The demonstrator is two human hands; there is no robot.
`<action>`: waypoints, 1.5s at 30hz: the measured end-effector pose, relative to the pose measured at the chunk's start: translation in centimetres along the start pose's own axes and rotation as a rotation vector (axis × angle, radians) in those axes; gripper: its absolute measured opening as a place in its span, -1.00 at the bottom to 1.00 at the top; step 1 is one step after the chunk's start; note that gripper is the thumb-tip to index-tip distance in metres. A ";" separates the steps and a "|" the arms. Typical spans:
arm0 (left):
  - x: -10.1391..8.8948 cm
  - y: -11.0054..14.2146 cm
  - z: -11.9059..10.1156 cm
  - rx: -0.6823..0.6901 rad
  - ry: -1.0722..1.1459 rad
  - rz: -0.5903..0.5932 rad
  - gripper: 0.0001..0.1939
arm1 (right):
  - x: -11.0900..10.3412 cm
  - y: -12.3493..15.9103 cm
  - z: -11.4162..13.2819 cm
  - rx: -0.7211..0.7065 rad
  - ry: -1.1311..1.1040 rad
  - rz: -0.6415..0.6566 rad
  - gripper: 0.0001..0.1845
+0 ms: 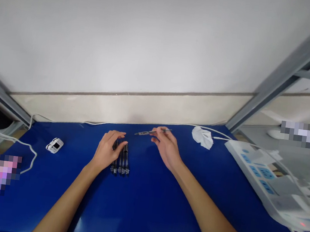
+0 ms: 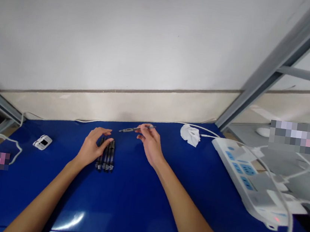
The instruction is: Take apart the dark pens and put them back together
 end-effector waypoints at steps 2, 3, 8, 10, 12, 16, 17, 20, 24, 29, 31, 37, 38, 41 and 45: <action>-0.1 0.1 0.8 -0.029 -0.041 -0.003 -0.72 | -0.4 -0.3 0.0 0.050 -0.103 0.013 -0.66; -0.2 0.2 1.2 -0.044 -0.057 -0.008 -0.73 | -0.5 -0.4 0.1 0.070 -0.152 0.024 -0.66; -0.6 0.5 2.7 -0.120 -0.122 0.000 -0.76 | -1.2 -0.7 0.7 0.116 -0.313 0.038 -0.66; -0.7 0.8 3.4 -0.175 -0.146 0.029 -0.76 | -1.4 -0.8 0.7 0.149 -0.333 0.070 -0.51; -0.7 1.1 4.1 -0.240 -0.178 0.071 -0.76 | -1.7 -0.7 0.7 0.183 -0.362 0.089 -0.40; -0.6 1.5 4.9 -0.332 -0.235 0.147 -0.74 | -3.0 -0.3 0.6 0.225 -0.458 0.056 -0.37; -0.5 1.5 4.9 -0.341 -0.239 0.160 -0.74 | -3.3 -0.2 0.7 0.222 -0.476 0.043 -0.37; 0.0 1.5 4.7 -0.350 -0.235 0.187 -0.73 | -3.8 0.1 1.0 0.213 -0.496 0.021 -0.40; 0.1 1.5 4.6 -0.368 -0.228 0.192 -0.71 | -3.6 0.2 1.4 0.215 -0.499 0.038 -0.40; 0.0 1.4 4.4 -0.372 -0.211 0.192 -0.74 | -3.3 0.2 1.5 0.223 -0.507 0.048 -0.37; 0.0 1.4 4.3 -0.378 -0.202 0.204 -0.73 | -3.2 0.3 1.4 0.230 -0.530 0.047 -0.36; -0.5 1.4 4.6 -0.415 -0.164 0.214 -0.73 | -2.6 0.4 1.7 0.197 -0.536 0.082 -0.34; -0.6 1.5 4.8 -0.418 -0.151 0.214 -0.75 | -2.4 0.3 1.8 0.184 -0.509 0.086 -0.35; -0.7 1.7 5.2 -0.414 -0.114 0.217 -0.79 | -1.9 -0.2 2.0 0.148 -0.443 0.073 -0.44; -0.7 1.8 5.6 -0.400 -0.061 0.225 -0.81 | -1.2 -0.6 1.2 0.126 -0.356 0.011 -0.53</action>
Point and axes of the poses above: each hand's wrist, its own y-axis away from the middle knuckle, its own x-axis out of the palm, z = x × y, the point moved 8 cm from there along -y, towards the middle knuckle, and after that the axes turned 11 degrees about x, right-handed, at the moved point
